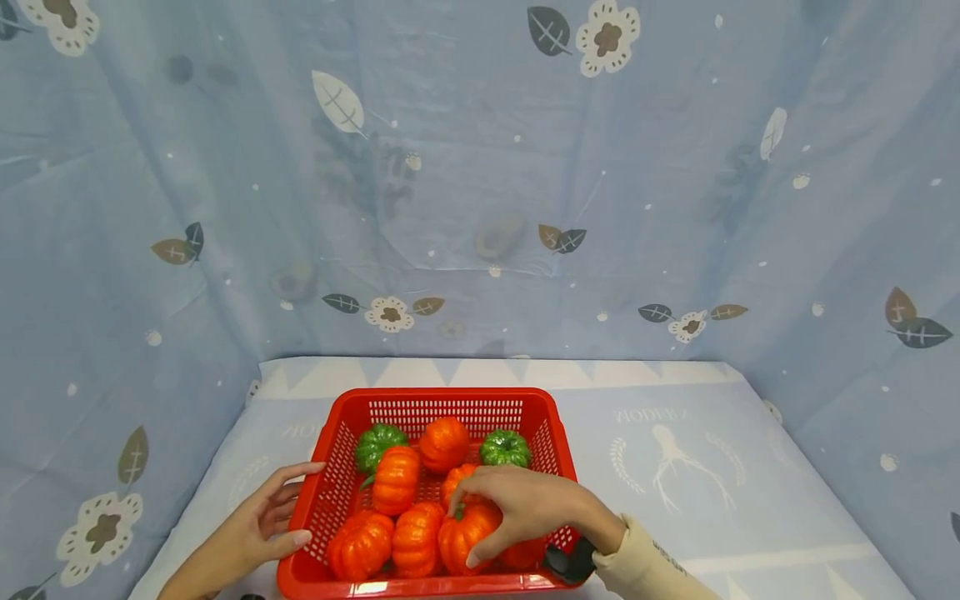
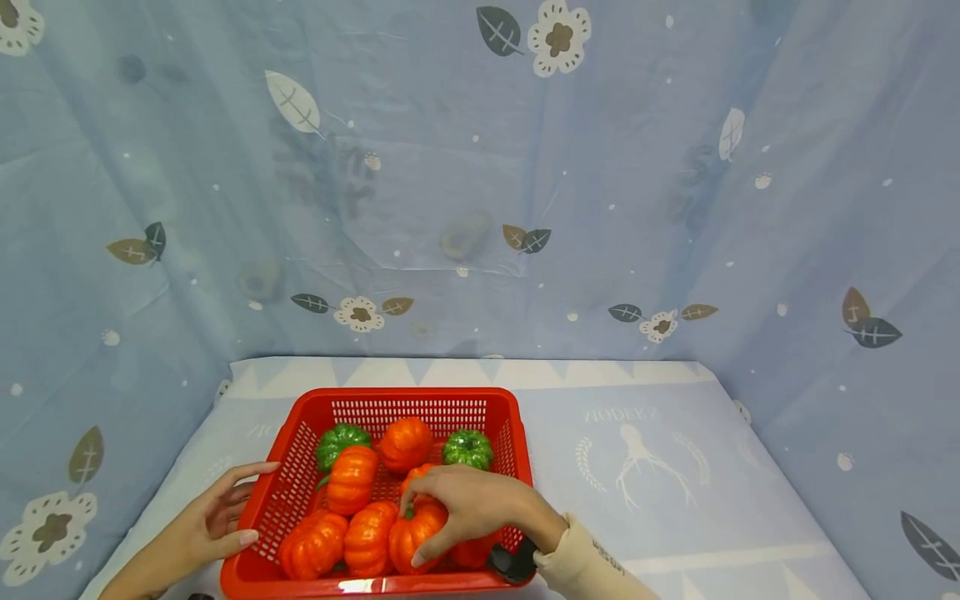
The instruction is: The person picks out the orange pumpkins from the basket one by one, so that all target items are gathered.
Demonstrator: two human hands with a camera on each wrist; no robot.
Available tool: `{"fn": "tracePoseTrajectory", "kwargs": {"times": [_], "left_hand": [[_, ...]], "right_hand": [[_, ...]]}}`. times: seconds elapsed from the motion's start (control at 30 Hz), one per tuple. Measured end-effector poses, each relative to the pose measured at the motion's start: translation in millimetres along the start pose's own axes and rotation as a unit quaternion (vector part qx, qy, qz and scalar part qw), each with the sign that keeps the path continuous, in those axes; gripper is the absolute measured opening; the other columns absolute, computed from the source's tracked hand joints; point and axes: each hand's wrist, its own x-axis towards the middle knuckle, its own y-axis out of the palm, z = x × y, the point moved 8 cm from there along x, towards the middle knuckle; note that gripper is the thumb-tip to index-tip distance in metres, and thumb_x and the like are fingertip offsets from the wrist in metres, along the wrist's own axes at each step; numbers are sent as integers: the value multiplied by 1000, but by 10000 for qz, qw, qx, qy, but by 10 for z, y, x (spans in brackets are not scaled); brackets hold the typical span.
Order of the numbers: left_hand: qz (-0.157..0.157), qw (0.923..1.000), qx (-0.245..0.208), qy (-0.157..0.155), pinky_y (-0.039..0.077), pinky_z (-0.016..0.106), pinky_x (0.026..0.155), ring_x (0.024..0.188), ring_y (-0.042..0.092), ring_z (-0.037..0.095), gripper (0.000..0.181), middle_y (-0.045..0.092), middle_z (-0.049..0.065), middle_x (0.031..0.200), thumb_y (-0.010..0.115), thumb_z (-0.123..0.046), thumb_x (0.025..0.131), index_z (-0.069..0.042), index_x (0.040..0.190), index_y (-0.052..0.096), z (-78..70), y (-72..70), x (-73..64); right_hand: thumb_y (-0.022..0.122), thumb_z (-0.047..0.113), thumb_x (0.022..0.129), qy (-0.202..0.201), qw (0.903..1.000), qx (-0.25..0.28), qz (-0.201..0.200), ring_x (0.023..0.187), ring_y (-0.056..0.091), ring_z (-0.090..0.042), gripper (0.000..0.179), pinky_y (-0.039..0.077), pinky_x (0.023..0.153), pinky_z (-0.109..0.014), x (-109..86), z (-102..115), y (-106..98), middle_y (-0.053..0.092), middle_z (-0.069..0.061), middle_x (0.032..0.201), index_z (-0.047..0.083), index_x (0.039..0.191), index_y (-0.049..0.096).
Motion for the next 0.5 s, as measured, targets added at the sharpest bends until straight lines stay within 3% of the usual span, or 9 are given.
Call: {"fn": "tracePoseTrajectory", "kwargs": {"times": [0.17,0.5], "left_hand": [[19,10000,-59,61,60,40,88,119,63,10,70,37,39,149,64,-3,99,-9,159,27,0,7,-11],[68,9995,-109,301,60,41,88,120,64,16,68,37,41,146,59,1,100,-8,158,25,-4,15,-25]], "right_hand": [[84,49,84,86,9991,-32,-416,106,54,0,46,48,93,-22,-26,8,-67,58,20,114,27,118,62],[80,53,86,141,9911,21,-1325,123,52,-5,55,47,106,-33,-116,-35,-286,57,19,131,28,131,61]]}}
